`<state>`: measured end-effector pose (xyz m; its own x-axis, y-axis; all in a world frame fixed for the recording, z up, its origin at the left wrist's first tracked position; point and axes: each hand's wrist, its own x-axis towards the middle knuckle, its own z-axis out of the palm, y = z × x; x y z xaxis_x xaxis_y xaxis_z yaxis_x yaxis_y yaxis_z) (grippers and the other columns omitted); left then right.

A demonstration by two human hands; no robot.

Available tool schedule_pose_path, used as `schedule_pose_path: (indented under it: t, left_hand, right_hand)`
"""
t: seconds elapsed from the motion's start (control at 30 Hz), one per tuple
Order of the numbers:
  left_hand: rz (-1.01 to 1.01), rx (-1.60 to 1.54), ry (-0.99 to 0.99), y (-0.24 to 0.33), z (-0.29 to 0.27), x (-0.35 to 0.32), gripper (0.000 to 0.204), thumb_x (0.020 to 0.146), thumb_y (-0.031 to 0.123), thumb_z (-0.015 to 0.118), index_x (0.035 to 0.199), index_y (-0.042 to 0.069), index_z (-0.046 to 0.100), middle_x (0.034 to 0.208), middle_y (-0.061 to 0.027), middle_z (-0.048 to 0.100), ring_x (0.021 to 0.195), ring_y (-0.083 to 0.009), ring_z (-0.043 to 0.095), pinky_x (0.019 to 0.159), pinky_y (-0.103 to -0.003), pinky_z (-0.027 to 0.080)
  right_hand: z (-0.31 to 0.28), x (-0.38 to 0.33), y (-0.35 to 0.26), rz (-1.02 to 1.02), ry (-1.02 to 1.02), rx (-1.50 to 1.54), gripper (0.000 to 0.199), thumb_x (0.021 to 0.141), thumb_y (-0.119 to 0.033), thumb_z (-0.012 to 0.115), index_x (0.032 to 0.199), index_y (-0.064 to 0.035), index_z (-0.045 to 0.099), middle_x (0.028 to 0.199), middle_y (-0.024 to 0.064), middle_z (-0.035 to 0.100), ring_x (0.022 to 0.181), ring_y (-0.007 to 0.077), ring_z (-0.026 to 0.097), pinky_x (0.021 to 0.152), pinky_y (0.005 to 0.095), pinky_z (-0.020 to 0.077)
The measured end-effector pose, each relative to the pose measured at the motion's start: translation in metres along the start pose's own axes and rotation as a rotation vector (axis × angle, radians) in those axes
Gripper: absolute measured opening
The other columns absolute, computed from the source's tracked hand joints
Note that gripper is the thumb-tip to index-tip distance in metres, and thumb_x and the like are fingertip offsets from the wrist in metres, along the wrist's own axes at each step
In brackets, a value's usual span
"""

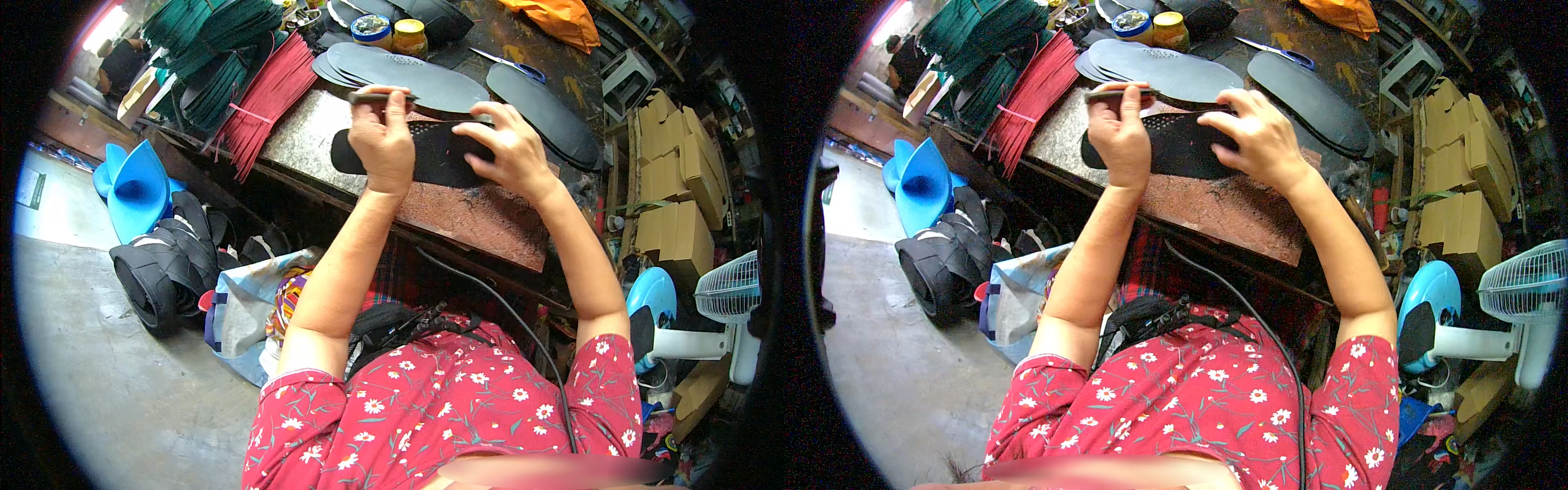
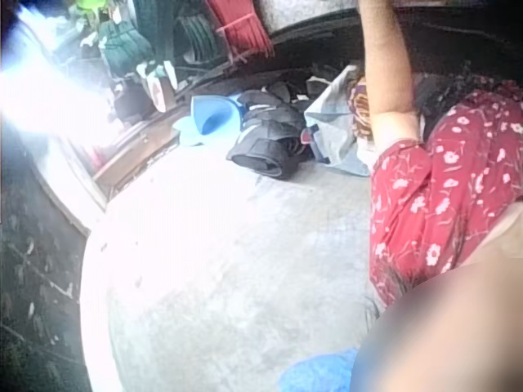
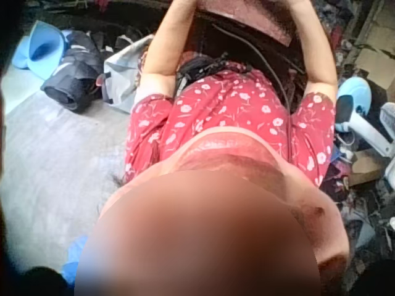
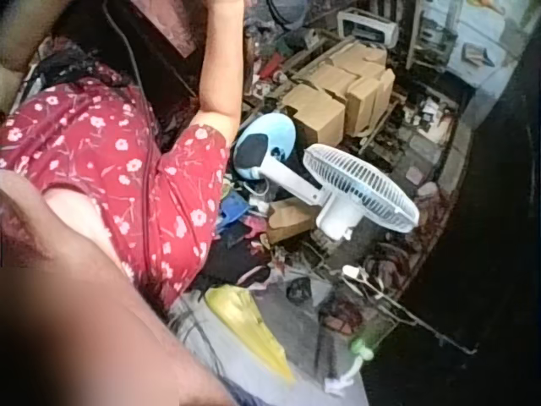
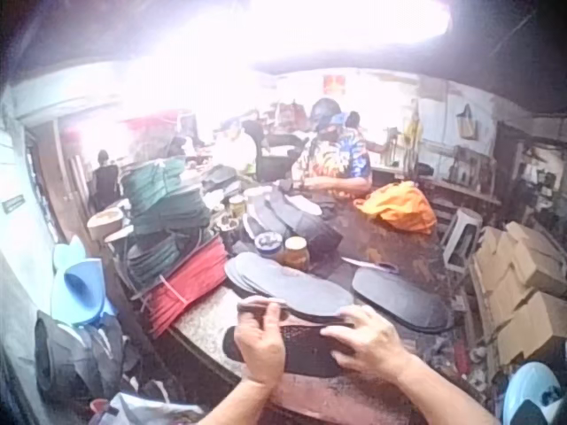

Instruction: The person repeatedly hammers the edges of black shoe insoles placed on a reddish work block to shape or flatten them. They handle the insoles one at a time, repositioning each piece and striking it with a hammer before setting it aside and picking up the next.

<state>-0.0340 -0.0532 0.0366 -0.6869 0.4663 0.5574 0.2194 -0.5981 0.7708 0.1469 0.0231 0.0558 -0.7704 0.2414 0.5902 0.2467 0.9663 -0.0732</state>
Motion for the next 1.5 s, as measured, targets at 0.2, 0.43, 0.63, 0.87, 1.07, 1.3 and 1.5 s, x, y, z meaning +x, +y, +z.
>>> schedule_pose_path:
  t: [0.2, 0.43, 0.63, 0.87, 1.07, 1.3, 1.5]
  left_hand:
    - [0.066, 0.110, 0.032, -0.006, -0.012, -0.006, 0.010, 0.098, 0.007, 0.056, 0.105, 0.003, 0.051, 0.098, -0.0091, 0.065, 0.083, -0.0129, 0.063, 0.074, -0.026, 0.055]
    - [0.024, 0.374, -0.210, -0.021, -0.004, -0.009, 0.008, 0.091, 0.007, 0.065, 0.095, 0.003, 0.059, 0.084, -0.0048, 0.065, 0.076, -0.0119, 0.063, 0.069, -0.025, 0.051]
    - [0.005, 0.524, -0.359, -0.029, -0.002, -0.009, 0.011, 0.087, 0.009, 0.067, 0.095, 0.005, 0.059, 0.078, -0.0099, 0.067, 0.069, -0.0219, 0.069, 0.063, -0.033, 0.053]
    - [-0.065, 0.481, -0.392, -0.039, -0.004, -0.007, 0.008, 0.091, 0.006, 0.063, 0.098, 0.002, 0.060, 0.081, -0.0071, 0.069, 0.070, -0.0126, 0.067, 0.063, -0.027, 0.055]
    - [-0.122, 0.410, -0.334, -0.049, -0.007, -0.006, 0.011, 0.086, 0.009, 0.067, 0.093, 0.004, 0.061, 0.079, -0.0111, 0.068, 0.073, -0.0236, 0.069, 0.066, -0.034, 0.053]
    - [-0.074, 0.258, -0.112, -0.039, -0.012, 0.000, 0.010, 0.095, 0.009, 0.061, 0.100, 0.003, 0.056, 0.091, -0.0077, 0.068, 0.079, -0.0146, 0.066, 0.070, -0.028, 0.056]
    - [-0.237, 0.028, -0.033, -0.034, -0.020, 0.003, 0.011, 0.094, 0.006, 0.060, 0.102, 0.001, 0.053, 0.092, -0.0100, 0.068, 0.079, -0.0162, 0.067, 0.069, -0.028, 0.057]
  right_hand:
    - [0.032, 0.067, 0.027, -0.120, 0.244, -0.044, 0.022, 0.074, -0.013, 0.070, 0.093, -0.0227, 0.071, 0.084, 0.0023, 0.061, 0.080, 0.0245, 0.064, 0.067, 0.0370, 0.0541]
    - [0.081, 0.095, 0.071, 0.527, -0.234, -0.210, 0.033, 0.085, -0.051, 0.064, 0.115, -0.0367, 0.069, 0.112, 0.0099, 0.060, 0.111, 0.0300, 0.055, 0.092, 0.0464, 0.0493]
    - [0.057, 0.072, 0.094, 0.381, 0.002, -0.114, 0.041, 0.092, -0.044, 0.058, 0.128, -0.0261, 0.060, 0.119, 0.0144, 0.061, 0.108, 0.0351, 0.059, 0.093, 0.0451, 0.0488]
    - [-0.020, -0.060, 0.161, 0.838, -0.446, -0.330, 0.076, 0.066, -0.046, 0.081, 0.135, -0.0287, 0.053, 0.127, 0.0135, 0.058, 0.122, 0.0332, 0.053, 0.101, 0.0481, 0.0454]
    - [-0.029, -0.088, 0.181, 0.952, -0.263, 0.027, 0.081, 0.066, -0.050, 0.081, 0.137, -0.0223, 0.053, 0.118, 0.0175, 0.066, 0.111, 0.0300, 0.063, 0.098, 0.0401, 0.0471]
    - [-0.072, -0.069, 0.066, 0.351, 0.209, 0.213, 0.053, 0.076, -0.051, 0.073, 0.120, -0.0216, 0.068, 0.123, 0.0160, 0.062, 0.117, 0.0298, 0.058, 0.101, 0.0391, 0.0452]
    - [-0.018, -0.091, 0.001, 0.270, -0.148, -0.048, 0.056, 0.075, -0.050, 0.070, 0.126, -0.0269, 0.064, 0.138, 0.0143, 0.051, 0.128, 0.0367, 0.045, 0.110, 0.0472, 0.0318]
